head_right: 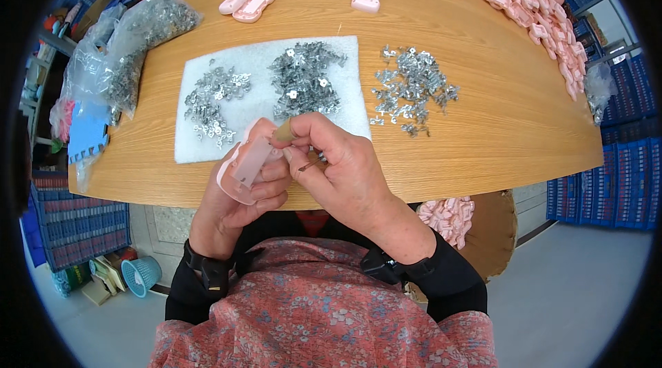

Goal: The person sits at a table and uses a small metal tool to insert silver metal pieces into pink plastic casings. They pick up a casing, insert a metal piece, and place the finished unit on the table, repeating this process continuously.

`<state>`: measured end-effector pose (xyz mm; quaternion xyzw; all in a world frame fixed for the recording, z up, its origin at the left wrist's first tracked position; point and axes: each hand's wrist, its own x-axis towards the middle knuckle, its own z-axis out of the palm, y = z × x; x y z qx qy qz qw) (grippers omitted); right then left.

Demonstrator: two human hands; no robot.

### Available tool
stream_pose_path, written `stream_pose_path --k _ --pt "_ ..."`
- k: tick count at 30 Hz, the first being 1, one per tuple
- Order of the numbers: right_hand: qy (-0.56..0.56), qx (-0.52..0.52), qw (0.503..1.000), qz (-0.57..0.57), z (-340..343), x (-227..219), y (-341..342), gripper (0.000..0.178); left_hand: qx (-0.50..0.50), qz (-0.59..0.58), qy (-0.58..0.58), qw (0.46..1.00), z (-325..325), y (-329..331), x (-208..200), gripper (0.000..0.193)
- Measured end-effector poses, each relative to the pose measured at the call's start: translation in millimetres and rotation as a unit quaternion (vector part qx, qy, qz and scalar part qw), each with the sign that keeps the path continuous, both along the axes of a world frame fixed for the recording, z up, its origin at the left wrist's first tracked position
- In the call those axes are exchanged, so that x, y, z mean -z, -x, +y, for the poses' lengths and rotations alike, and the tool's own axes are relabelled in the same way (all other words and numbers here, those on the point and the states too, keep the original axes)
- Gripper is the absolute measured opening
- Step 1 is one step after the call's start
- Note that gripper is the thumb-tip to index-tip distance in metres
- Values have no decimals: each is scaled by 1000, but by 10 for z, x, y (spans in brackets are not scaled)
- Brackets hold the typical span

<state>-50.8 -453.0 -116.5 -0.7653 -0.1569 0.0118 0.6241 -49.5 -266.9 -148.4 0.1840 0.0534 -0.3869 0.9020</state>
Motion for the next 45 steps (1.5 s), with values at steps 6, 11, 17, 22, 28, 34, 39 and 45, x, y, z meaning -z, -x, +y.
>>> stream_pose_path --k 6,11,17,22,28,34,39,45 --pt "-19 -9 1000 1 -2 31 -3 16 2 8 11 1000 10 1 7 34" --pt "-62 -3 998 17 24 75 2 18 -3 10 -11 1000 4 0 -15 36" --pt "82 55 989 -107 -3 11 -122 21 24 -2 -28 999 2 -5 -52 33" --pt "34 -26 998 40 -115 2 -186 18 63 -7 -31 998 26 48 -27 30" --pt "-18 -49 988 146 -155 -4 -189 13 95 -16 4 995 45 29 61 28" --pt "-42 28 987 154 -259 -28 -196 15 95 38 51 993 90 23 24 46" --pt "84 26 992 88 -233 -24 -262 17 80 -25 -70 994 162 132 -43 48" --pt "221 -86 971 -37 370 -118 -483 18 -13 -27 -130 991 431 356 -74 49"
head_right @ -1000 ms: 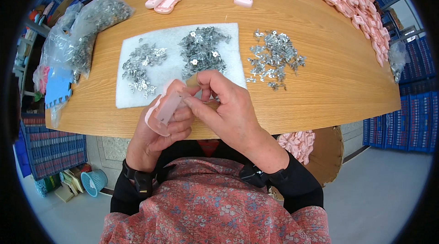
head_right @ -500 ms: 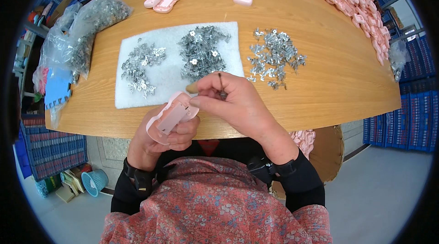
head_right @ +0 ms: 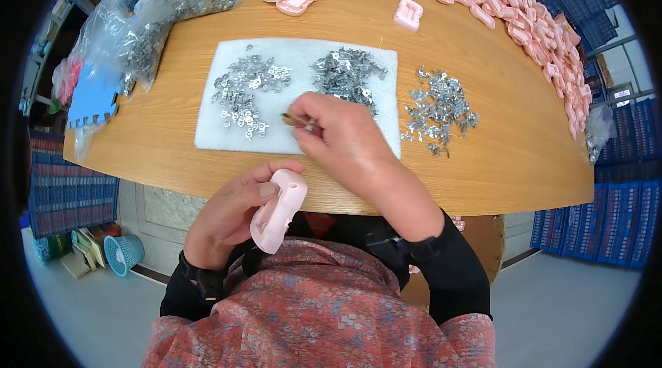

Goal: The person sits at a table and uses a small metal tool to insert silver metal pieces into pink plastic casings. They pick up a casing, insert a metal piece, and place the finished unit on the table, repeating this process continuously.

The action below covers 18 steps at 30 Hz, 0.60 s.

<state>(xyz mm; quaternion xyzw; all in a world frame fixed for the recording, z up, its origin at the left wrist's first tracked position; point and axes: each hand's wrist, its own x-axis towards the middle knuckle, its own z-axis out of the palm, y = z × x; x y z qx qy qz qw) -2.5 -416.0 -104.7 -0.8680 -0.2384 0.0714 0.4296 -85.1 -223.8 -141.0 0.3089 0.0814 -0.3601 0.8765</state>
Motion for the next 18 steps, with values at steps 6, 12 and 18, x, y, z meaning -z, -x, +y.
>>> stream_pose_path --k 6,12,18 --pt "40 -71 994 -76 440 220 -181 14 -42 -31 94 994 282 121 152 49" --pt "103 -79 990 -53 504 182 -248 14 -39 -32 167 985 378 131 285 44" --pt "105 -38 994 6 414 114 -252 16 -82 1 103 991 317 122 118 44"
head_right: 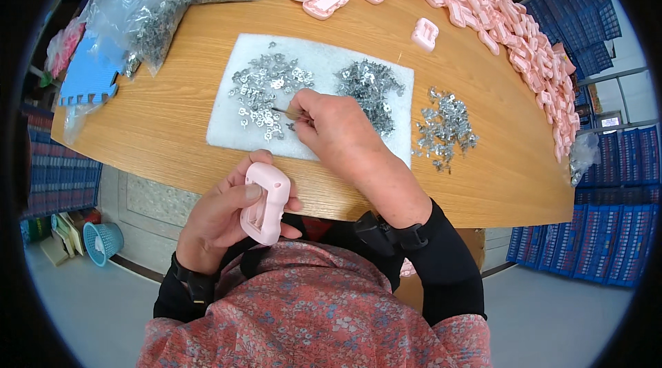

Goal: The person sits at a table and uses a small metal tool to insert silver metal pieces into pink plastic casings. They pick up a casing, insert a metal piece, and place the finished unit on the table, repeating this process continuously.

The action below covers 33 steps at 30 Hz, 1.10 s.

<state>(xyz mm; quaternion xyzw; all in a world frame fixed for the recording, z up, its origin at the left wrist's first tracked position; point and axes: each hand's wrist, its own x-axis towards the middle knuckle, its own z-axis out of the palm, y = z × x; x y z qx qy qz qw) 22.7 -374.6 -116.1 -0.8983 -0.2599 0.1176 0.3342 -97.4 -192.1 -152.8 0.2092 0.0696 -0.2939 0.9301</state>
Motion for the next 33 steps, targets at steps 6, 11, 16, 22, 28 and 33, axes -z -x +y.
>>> stream_pose_path --k 6,11,16,22,28,33 --pt "2 9 999 -31 -25 11 4 17 62 -20 -56 996 13 -44 -46 46" --pt "0 42 999 7 -78 -82 29 14 44 -12 -44 998 -18 -50 -32 50" --pt "-1 28 999 -21 -155 -14 17 14 21 -15 -50 998 -39 -54 -17 50" --pt "10 6 992 -122 -151 -25 19 16 3 -9 -63 998 -66 -24 -57 48" --pt "64 -39 983 -168 -125 54 -16 18 4 -15 -73 997 -83 -30 -55 48" --pt "-69 14 997 23 -173 -118 40 15 -24 -8 -119 993 -108 -79 -112 48"
